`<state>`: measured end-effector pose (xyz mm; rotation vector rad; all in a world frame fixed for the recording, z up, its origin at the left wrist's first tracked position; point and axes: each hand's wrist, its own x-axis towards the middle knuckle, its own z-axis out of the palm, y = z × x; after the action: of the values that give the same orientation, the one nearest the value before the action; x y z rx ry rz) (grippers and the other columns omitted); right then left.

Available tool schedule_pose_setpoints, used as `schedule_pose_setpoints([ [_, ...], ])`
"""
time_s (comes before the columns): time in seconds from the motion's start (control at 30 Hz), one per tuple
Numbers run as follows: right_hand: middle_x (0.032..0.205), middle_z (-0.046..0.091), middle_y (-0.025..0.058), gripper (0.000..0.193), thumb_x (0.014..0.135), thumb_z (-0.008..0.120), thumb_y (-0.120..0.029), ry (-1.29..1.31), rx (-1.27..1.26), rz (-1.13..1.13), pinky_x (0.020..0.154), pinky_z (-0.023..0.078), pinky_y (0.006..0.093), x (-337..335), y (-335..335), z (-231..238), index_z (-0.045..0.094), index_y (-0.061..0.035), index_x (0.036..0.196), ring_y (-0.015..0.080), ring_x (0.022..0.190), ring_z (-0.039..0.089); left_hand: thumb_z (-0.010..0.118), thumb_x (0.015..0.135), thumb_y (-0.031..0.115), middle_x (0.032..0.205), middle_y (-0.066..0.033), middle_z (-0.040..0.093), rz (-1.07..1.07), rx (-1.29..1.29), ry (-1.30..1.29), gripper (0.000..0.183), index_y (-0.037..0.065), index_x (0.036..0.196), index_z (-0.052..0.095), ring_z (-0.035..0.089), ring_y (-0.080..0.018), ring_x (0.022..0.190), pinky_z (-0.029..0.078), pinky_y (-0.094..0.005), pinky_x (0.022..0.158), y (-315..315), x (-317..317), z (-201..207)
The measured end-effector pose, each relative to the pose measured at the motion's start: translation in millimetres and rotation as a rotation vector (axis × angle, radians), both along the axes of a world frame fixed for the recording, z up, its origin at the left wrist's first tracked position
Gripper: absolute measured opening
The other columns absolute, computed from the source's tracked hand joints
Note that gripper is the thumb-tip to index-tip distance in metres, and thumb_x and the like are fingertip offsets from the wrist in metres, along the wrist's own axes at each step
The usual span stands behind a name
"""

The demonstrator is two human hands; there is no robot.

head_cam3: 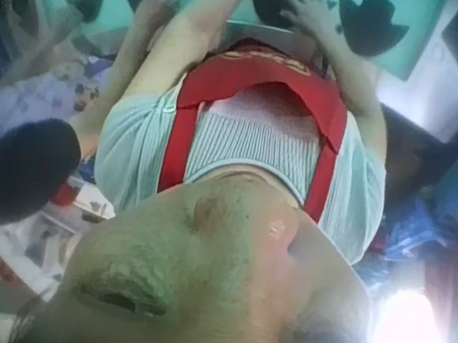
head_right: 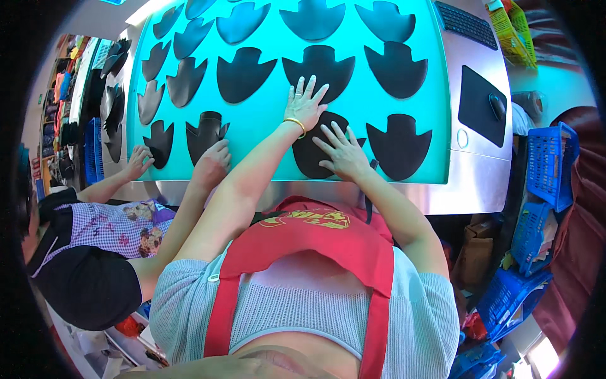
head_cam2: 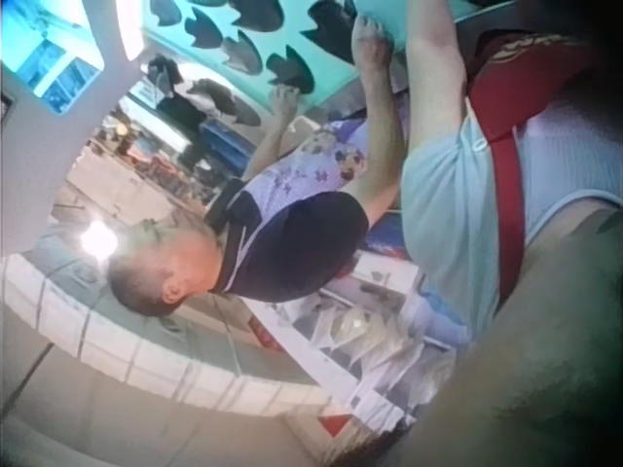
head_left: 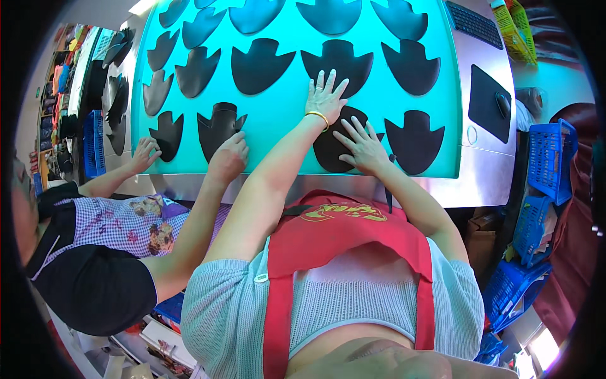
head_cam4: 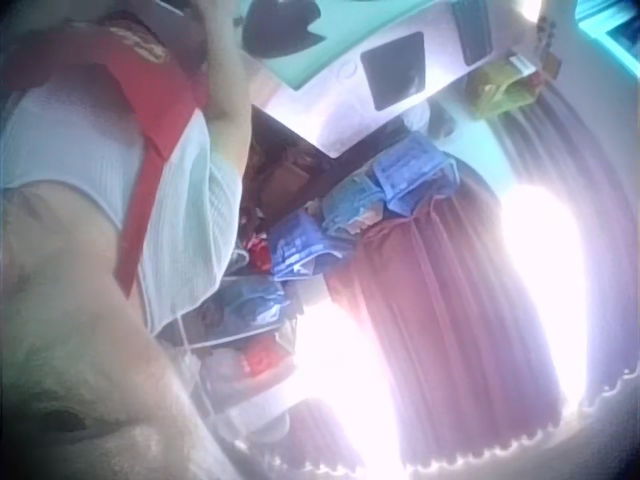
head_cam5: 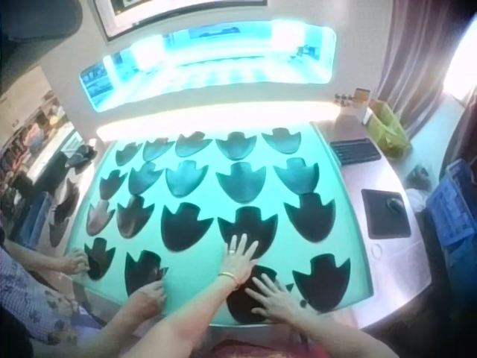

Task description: The person places black shoe-upper components onto a light table for scanning or processing and then removes them once finished.

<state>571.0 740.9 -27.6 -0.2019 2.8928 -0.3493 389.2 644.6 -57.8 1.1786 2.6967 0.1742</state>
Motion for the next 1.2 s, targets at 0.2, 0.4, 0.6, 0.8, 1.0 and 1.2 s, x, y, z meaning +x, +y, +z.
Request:
schedule_pose_setpoints([
  [0.2,0.166,0.022,0.0041,0.070,0.094,0.053,-0.058,-0.061,0.004,0.145,0.124,0.007,0.0561,-21.3,27.4,9.8,0.032,-0.0335,0.156,0.0278,0.154,0.015,0.044,0.104,0.046,0.168,-0.0094,0.011,0.018,-0.060,-0.035,0.060,0.032,0.159,0.025,0.009,-0.0377,0.154,0.010,-0.0562,0.122,5.8,-6.0,11.1],
  [0.4,0.151,0.045,0.0057,0.056,0.091,0.062,-0.049,0.102,-0.103,0.201,0.123,0.014,0.0547,-53.4,36.6,24.2,0.052,-0.0290,0.142,0.0247,0.149,0.030,0.052,0.101,0.042,0.165,-0.0120,0.021,0.039,0.091,0.031,0.061,0.027,0.156,0.031,0.017,-0.0377,0.153,0.016,-0.0563,0.121,-6.3,-9.4,14.9],
  [0.6,0.128,0.066,0.0033,0.034,0.095,0.061,-0.039,0.382,-0.360,-0.145,0.117,0.028,0.0523,-193.9,99.5,2.2,0.066,-0.0179,0.122,0.0235,0.140,0.044,0.069,0.087,0.027,0.154,-0.0184,0.037,0.083,0.362,-0.007,0.065,0.006,0.144,0.044,0.029,-0.0389,0.146,0.026,-0.0532,0.118,-22.6,47.6,52.0],
  [0.8,0.169,0.013,0.0002,0.066,0.103,0.030,-0.062,-0.084,0.232,-0.235,0.122,0.019,0.0546,-303.9,104.8,2.8,0.019,-0.0308,0.160,0.0273,0.155,0.013,0.067,0.089,0.044,0.165,-0.0124,0.022,-0.182,0.141,-0.255,0.072,0.024,0.153,0.040,0.012,-0.0395,0.153,0.012,-0.0605,0.121,-52.9,109.2,37.6],
  [1.0,0.169,0.013,0.0004,0.068,0.101,0.029,-0.064,-0.098,0.240,-0.275,0.122,0.015,0.0579,-313.7,102.0,-15.0,0.019,-0.0324,0.160,0.0299,0.155,0.011,0.064,0.092,0.045,0.166,-0.0110,0.018,-0.134,0.095,-0.267,0.068,0.026,0.152,0.041,0.008,-0.0392,0.154,0.009,-0.0601,0.121,-49.0,110.3,40.9],
  [1.2,0.152,0.048,0.0075,0.056,0.101,0.052,-0.048,0.520,0.029,-0.119,0.117,0.027,0.0532,-261.8,103.4,-2.1,0.046,-0.0187,0.148,0.0318,0.146,0.035,0.072,0.086,0.041,0.162,-0.0144,0.026,-0.104,0.259,-0.213,0.073,0.019,0.149,0.044,0.020,-0.0379,0.151,0.022,-0.0569,0.120,-54.1,105.2,43.6],
])
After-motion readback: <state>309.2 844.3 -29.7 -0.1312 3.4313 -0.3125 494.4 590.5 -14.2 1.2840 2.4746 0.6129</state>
